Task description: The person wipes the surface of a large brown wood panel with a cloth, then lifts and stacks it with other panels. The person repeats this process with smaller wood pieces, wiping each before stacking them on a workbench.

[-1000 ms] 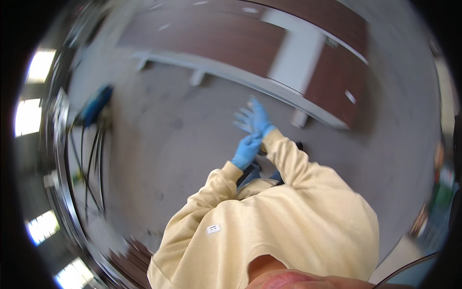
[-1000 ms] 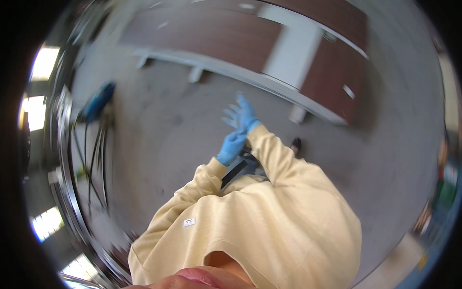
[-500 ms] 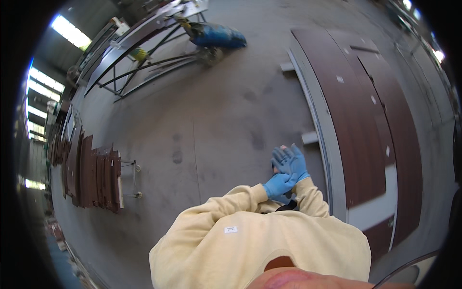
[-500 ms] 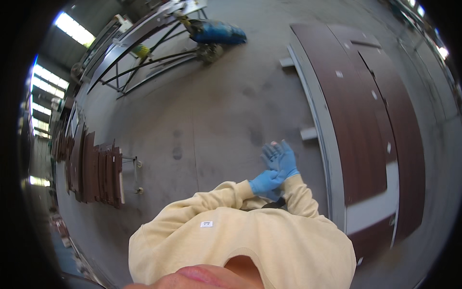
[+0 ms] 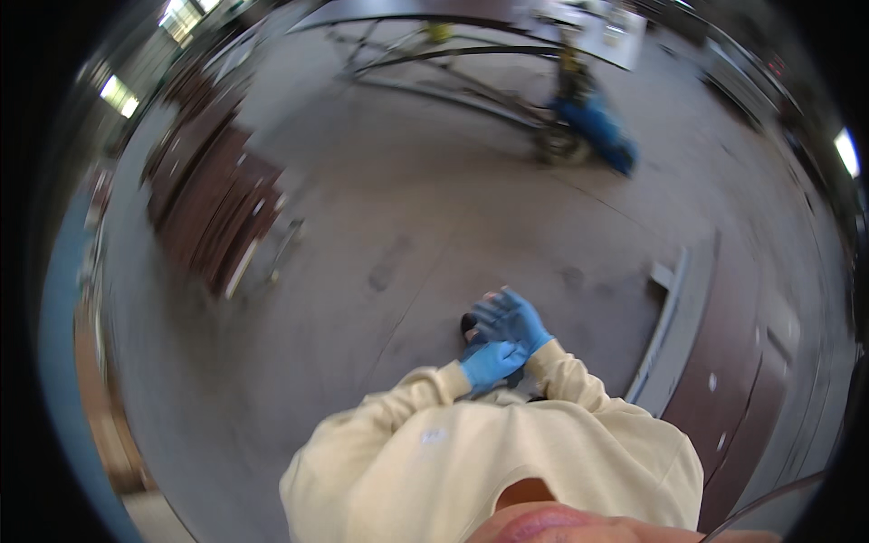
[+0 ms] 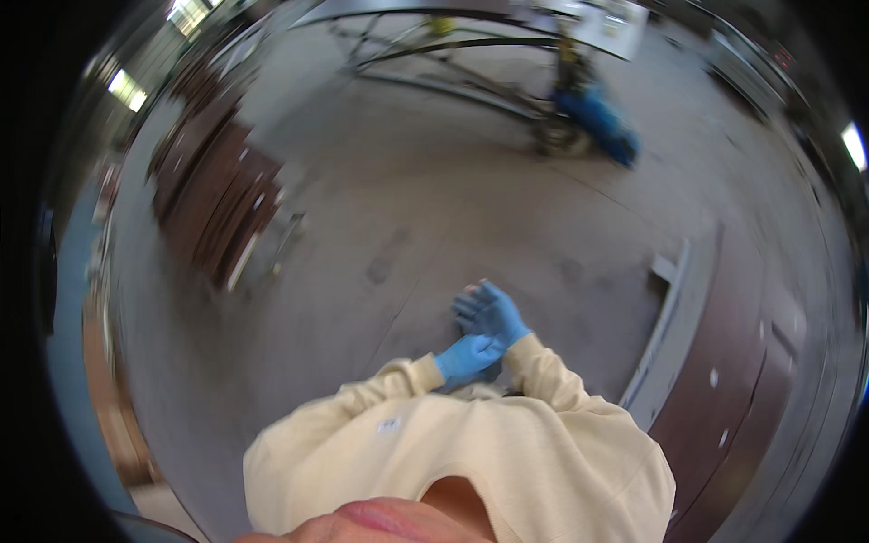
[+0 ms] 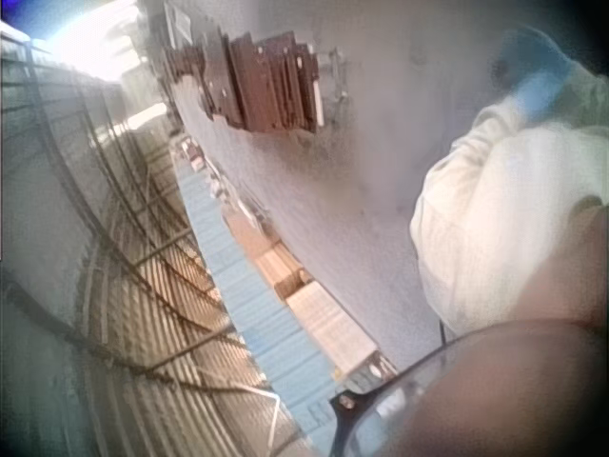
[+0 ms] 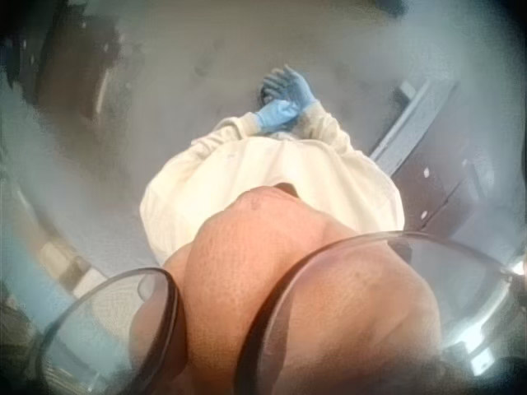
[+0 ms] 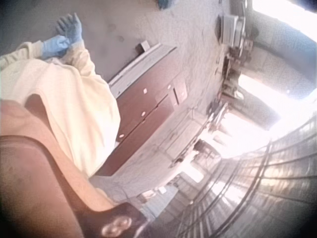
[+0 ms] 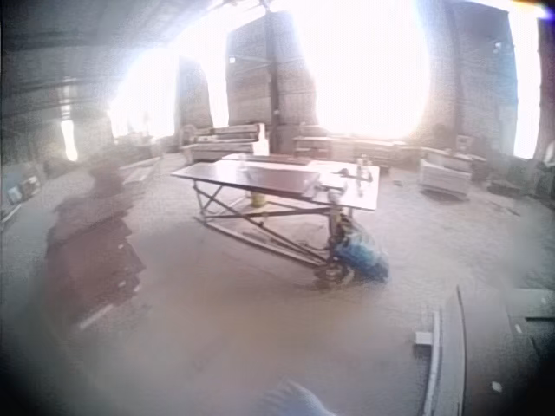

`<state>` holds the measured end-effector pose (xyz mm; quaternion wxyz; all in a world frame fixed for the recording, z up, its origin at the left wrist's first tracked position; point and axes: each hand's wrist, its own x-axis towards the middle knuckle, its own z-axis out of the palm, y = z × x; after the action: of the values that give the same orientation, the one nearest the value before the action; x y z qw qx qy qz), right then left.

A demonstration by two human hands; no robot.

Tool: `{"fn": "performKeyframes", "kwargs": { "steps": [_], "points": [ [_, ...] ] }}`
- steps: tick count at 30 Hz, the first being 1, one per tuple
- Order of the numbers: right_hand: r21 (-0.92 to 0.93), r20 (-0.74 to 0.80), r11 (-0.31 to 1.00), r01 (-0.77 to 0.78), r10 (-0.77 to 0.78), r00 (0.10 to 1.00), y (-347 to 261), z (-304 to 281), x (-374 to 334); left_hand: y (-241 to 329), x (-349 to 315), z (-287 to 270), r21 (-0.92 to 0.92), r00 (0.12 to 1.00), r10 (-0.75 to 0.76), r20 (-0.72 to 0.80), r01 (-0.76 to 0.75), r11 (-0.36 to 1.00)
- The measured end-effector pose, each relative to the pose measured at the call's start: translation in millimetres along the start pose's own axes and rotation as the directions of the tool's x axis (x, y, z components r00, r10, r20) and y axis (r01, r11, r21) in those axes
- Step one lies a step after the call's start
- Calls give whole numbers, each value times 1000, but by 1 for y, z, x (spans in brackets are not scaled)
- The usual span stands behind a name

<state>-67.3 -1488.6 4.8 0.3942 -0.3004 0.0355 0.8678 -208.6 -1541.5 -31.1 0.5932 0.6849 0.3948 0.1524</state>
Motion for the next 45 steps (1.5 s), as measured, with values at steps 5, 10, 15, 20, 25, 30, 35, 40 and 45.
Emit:
{"fn": "performKeyframes", "kwargs": {
  "steps": [5,10,15,20,25,30,35,40,45],
  "points": [
    [-68,-75,995,71,-77,994,-111,47,110,70,105,-136,79,996,-61,62,56,995],
    [-112,13,989,92,-91,996,-210,102,200,70,208,-235,247,999,-50,20,43,968],
    [-115,-14,992,59,-61,998,-322,128,299,64,329,-317,236,998,-22,-63,37,971],
    [-155,-38,987,-38,32,999,-447,150,411,65,460,-404,201,987,-41,-154,72,977],
    [-239,14,968,-78,84,996,-554,224,493,124,545,-511,-8,961,-220,-171,222,975],
    [-293,59,939,-180,206,977,-623,267,591,123,610,-599,-110,931,-274,-240,254,961],
    [-297,33,933,-204,224,974,-677,288,676,74,685,-670,28,940,-176,-291,192,981],
    [-311,23,933,-182,199,980,-735,330,770,61,751,-764,154,930,-134,-341,196,968],
    [-338,-1,902,-269,286,958,-769,381,854,54,787,-839,62,866,-177,-467,232,971]
  ]
}}
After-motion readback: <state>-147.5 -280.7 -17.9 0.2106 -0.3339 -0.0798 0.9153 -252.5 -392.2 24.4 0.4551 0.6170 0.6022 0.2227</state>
